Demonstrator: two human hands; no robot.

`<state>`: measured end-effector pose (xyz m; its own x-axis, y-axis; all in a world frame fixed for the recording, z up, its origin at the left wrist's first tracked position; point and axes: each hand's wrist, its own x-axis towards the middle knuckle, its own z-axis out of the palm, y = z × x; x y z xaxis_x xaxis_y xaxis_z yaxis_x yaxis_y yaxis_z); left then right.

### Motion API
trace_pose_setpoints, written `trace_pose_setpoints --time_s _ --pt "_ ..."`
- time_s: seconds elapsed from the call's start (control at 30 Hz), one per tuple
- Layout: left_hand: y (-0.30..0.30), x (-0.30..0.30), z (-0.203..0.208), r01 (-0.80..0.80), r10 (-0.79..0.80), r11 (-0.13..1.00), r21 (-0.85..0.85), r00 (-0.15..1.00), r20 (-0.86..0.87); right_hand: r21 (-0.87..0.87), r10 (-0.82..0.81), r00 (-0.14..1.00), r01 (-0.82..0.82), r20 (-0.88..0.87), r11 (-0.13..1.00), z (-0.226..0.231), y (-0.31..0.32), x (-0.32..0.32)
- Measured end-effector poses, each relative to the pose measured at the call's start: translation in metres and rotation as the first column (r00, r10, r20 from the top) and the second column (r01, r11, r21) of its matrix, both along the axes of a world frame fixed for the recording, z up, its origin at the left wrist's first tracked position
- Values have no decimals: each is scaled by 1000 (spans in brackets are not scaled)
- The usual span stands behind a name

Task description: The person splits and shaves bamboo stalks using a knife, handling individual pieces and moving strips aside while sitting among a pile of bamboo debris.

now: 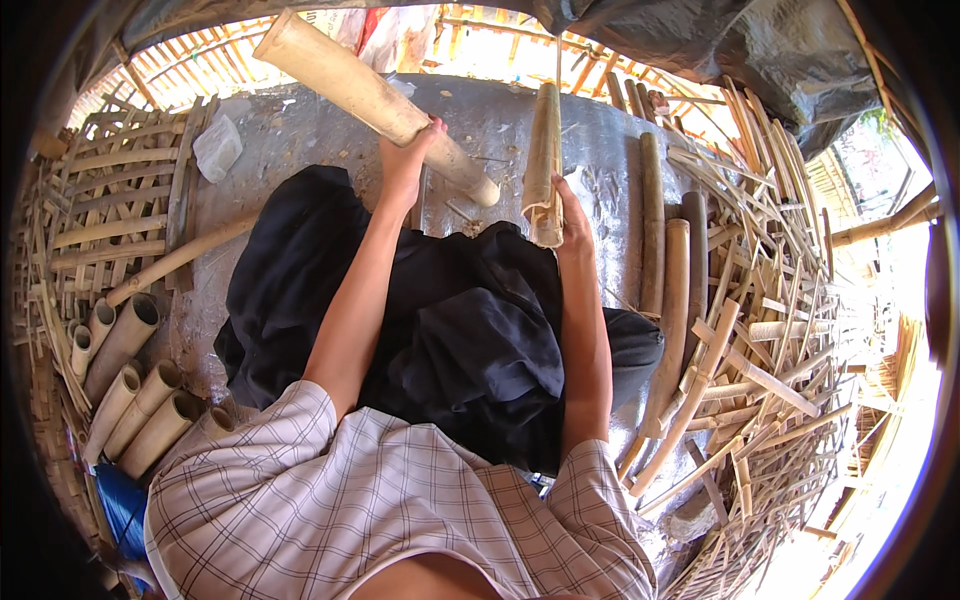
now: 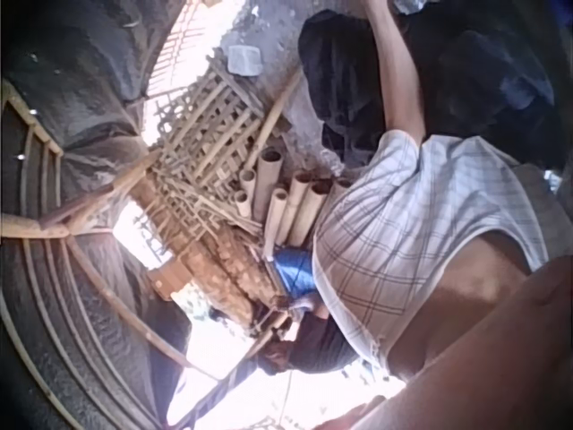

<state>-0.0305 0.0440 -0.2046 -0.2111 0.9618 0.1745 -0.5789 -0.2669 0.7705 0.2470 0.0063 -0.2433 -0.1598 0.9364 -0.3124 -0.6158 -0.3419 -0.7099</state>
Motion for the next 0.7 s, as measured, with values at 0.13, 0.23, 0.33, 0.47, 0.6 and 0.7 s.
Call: trace_pose_setpoints --time_s 0.13,0.23,0.33,0.47,0.6,0.7 --pt "0 -3 -2 0 1 1000 17 1000 -13 12 -12 998 13 -57 1000 -8 2 3" --pt "1 -6 -4 -5 5 1000 5 999 -35 -13 -59 995 59 -83 998 -8 1 -3" --pt "1 -3 -3 12 -12 1000 -3 998 -61 -16 -71 996 70 -60 997 -10 0 4" --pt "0 -3 3 -16 16 1000 -4 998 -58 -108 -48 997 54 55 993 -4 0 3" --pt "-2 -10 16 -82 83 996 19 993 -85 30 98 994 -97 -37 995 12 -8 -18" --pt "-7 -22 49 -105 109 991 77 993 -48 15 118 993 -118 -28 993 14 -12 -13"
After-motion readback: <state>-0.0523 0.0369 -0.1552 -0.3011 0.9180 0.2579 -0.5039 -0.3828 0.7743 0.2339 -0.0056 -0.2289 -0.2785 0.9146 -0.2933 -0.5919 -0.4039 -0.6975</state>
